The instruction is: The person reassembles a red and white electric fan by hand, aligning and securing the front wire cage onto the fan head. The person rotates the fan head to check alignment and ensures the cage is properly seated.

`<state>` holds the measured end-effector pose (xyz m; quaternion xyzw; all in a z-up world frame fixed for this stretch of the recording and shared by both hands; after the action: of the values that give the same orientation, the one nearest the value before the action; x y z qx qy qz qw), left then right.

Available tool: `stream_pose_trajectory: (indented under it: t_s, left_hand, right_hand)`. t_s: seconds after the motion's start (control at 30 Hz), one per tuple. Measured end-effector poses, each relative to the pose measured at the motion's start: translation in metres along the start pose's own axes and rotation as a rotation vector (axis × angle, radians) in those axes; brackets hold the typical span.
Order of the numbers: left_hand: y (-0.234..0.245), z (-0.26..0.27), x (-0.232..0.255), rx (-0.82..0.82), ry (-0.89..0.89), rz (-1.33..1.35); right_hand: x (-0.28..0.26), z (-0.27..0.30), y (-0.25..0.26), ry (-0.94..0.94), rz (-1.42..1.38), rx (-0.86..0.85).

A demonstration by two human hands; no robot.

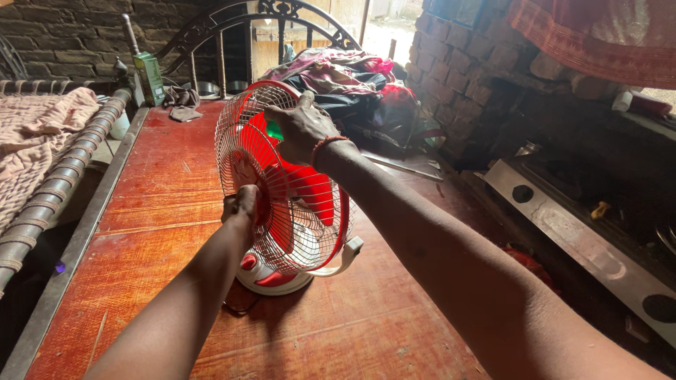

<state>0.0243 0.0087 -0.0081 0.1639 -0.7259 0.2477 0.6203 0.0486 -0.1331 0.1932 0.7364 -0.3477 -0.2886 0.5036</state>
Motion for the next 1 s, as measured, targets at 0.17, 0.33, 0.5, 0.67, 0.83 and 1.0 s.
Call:
stream_pose_trajectory:
  t_s: [0.17, 0.33, 0.5, 0.67, 0.83, 1.0]
  left_hand:
    - [0.001, 0.004, -0.005, -0.004, 0.013, -0.015]
    - [0.000, 0.005, -0.007, 0.007, 0.009, -0.021]
    - [-0.004, 0.010, -0.008, 0.013, 0.004, -0.027]
    - [-0.006, 0.016, -0.008, 0.021, 0.000, -0.036]
    - [-0.014, 0.019, -0.009, 0.026, 0.001, -0.052]
    - [-0.022, 0.016, -0.011, 0.051, 0.001, -0.079]
  right_hand:
    - [0.004, -0.003, 0.002, 0.050, -0.001, 0.015]
    - [0.009, -0.007, 0.004, 0.059, 0.000, -0.030]
    - [0.016, -0.010, 0.007, 0.124, -0.007, -0.030]
    - [0.026, -0.014, 0.008, 0.188, -0.012, -0.066]
    - [0.040, -0.016, 0.007, 0.260, -0.047, -0.079]
    - [0.053, -0.017, 0.003, 0.298, -0.063, -0.054]
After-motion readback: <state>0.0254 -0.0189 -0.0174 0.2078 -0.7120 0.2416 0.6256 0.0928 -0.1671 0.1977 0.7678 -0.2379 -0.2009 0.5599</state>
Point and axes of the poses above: each hand's wrist, its own z-axis away from the middle knuckle, its own y-axis out of the back of the hand, x = y × z, the point moved 2 cm from there along -z, towards the middle knuckle, and after that the axes turned 10 degrees about -y, right-handed, at the moved point
